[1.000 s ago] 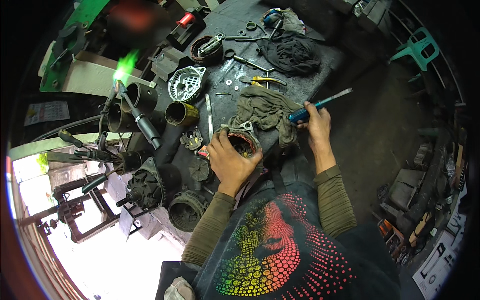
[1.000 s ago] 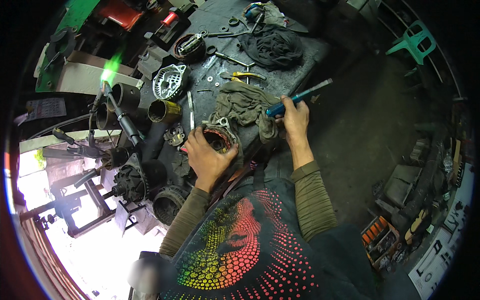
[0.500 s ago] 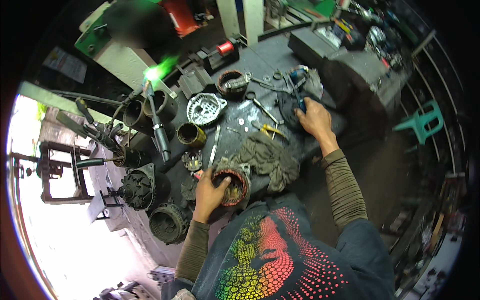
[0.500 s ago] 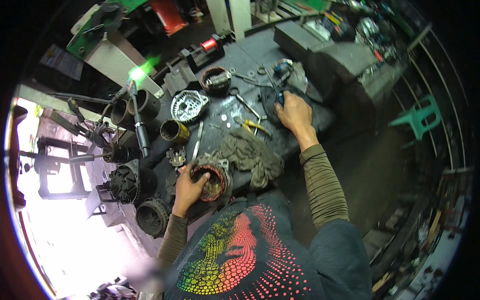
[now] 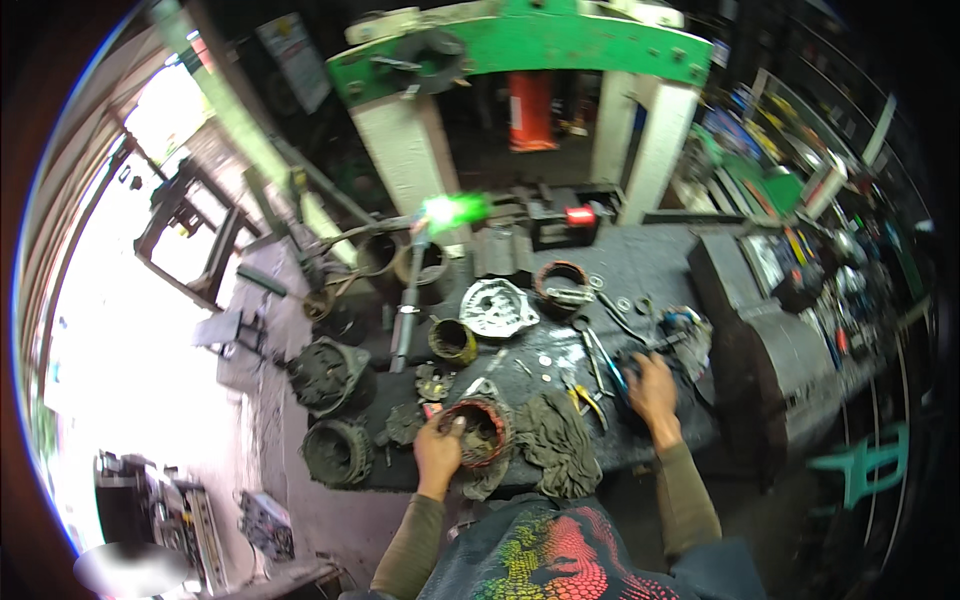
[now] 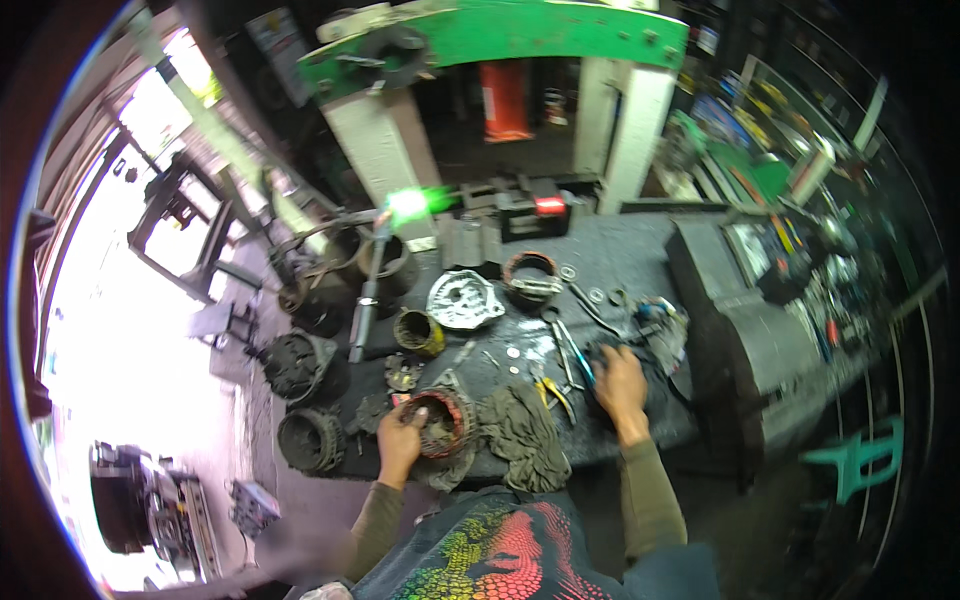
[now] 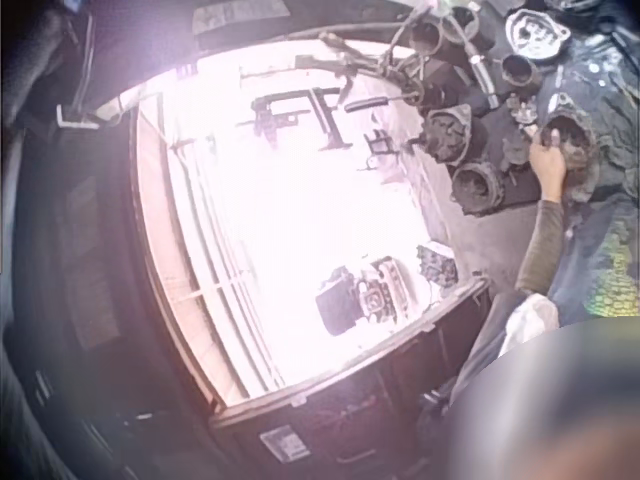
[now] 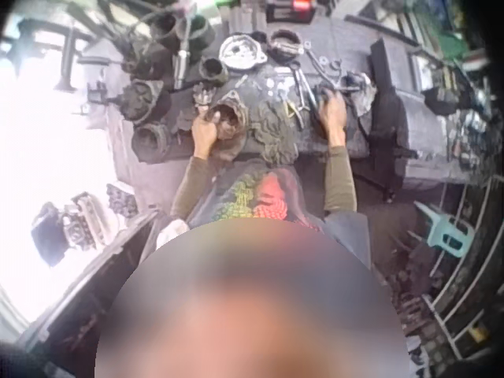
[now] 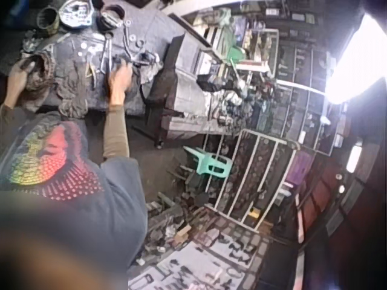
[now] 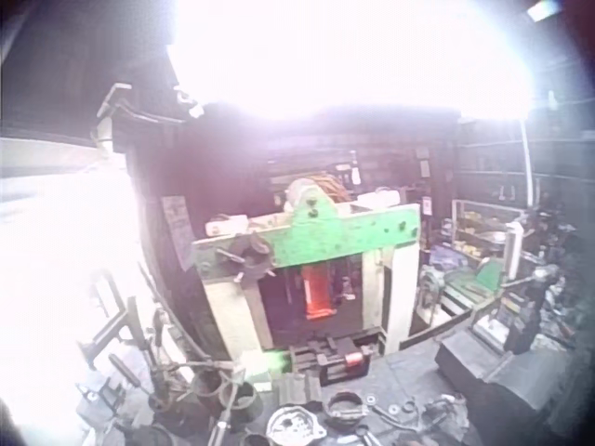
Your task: The person holds a cylindrical electrical component with copper windings and uses a screwdriver to scrape and clean its inner surfaces. They rotate the component and repeatedly scrape different areas while working at a cluttered bench.
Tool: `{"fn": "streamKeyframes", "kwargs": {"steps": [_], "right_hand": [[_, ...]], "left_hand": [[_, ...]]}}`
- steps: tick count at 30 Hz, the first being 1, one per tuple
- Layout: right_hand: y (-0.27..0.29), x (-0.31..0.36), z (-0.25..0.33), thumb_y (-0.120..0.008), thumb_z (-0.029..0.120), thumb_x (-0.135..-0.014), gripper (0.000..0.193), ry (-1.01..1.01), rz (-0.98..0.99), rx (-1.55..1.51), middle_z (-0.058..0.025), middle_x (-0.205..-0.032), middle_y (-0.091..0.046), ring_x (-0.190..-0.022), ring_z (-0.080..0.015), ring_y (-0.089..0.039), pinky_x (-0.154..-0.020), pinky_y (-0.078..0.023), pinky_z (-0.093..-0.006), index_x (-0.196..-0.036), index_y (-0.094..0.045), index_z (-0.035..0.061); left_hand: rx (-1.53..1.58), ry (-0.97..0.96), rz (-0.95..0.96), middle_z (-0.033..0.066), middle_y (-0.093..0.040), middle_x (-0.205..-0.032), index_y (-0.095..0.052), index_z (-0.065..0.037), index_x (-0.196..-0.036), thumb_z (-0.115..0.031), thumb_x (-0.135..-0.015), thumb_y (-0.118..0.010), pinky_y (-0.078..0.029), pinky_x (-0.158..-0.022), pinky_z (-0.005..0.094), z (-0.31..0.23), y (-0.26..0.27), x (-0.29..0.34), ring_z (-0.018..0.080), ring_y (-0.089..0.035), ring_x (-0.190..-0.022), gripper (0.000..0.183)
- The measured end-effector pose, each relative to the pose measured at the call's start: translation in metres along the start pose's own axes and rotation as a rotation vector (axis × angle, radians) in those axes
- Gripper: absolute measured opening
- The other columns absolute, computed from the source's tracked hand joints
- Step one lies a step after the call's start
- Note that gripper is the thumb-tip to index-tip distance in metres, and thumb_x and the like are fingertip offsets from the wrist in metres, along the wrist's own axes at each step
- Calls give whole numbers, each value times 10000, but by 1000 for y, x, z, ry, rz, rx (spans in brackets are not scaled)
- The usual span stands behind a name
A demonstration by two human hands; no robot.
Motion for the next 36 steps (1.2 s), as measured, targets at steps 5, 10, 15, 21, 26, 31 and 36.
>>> {"fn": "streamKeyframes", "kwargs": {"steps": [5, 10, 15, 21, 26, 31, 36], "right_hand": [[35, 31, -32, -811, 181, -927, 356, -49, -123, 147, -223, -1175, -637, -1137, -458, -621, -971, -532, -526, -1272, -796, 94], [27, 42, -58, -798, 156, -923, 174, 14, -54, 161, -196, -1092, -634, -1056, -432, -623, -915, -511, -537, -925, -751, -12], [29, 41, -68, -874, 132, -860, 252, -130, -142, -24, -196, -1038, -633, -1031, -444, -623, -907, -491, -535, -916, -680, -19], [48, 47, -62, -885, 91, -833, 294, -197, -187, -25, -188, -1082, -617, -1094, -445, -618, -945, -487, -529, -985, -657, -14], [51, 46, -39, -794, 50, -886, 368, -93, -228, 25, -193, -1273, -621, -1254, -430, -600, -1064, -489, -497, -1248, -738, 17], [49, 46, 9, -757, 59, -927, 413, 86, -240, -165, -187, -1272, -629, -1229, -400, -615, -1076, -491, -481, -1337, -712, 25], [14, 80, 65, -769, 90, -956, 317, 174, 106, -353, -133, -1058, -695, -994, -312, -687, -891, -557, -405, -1266, -736, 33]], "left_hand": [[-309, 107, 38, 306, -643, -1449, -698, -26, -1355, -387, -984, -764, -520, -1066, 521, -2, -31, 4, 463, -641, -1306, 522], [-229, 18, 28, 350, -686, -1312, -671, 39, -1347, -413, -962, -753, -510, -1083, 538, 6, -29, -4, 523, -637, -1258, 600], [-142, 85, 115, 310, -698, -1337, -684, 33, -1372, -282, -897, -749, -530, -1071, 500, -3, -17, 3, 465, -679, -1233, 573], [-252, 63, -20, 272, -702, -1233, -686, 39, -1382, -162, -895, -683, -544, -1025, 514, -27, 1, 40, 470, -685, -1161, 527], [-294, 66, -37, 277, -685, -1287, -667, 43, -1404, -137, -914, -683, -531, -1071, 499, -11, 5, 62, 463, -671, -1210, 522], [-60, 47, 14, 268, -677, -1355, -644, 32, -1456, -133, -909, -711, -532, -1080, 455, 20, 9, 66, 414, -679, -1245, 576], [213, 105, 40, 255, -716, -1292, -656, 71, -1436, -134, -873, -733, -560, -1013, 404, 29, 12, 60, 315, -728, -1149, 604]]}}
Point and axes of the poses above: each hand's wrist, its own x-axis away from the middle knuckle, its own y-axis out of the back of the hand, z = x × y, the point moved 3 cm from there along -x, towards the middle knuckle
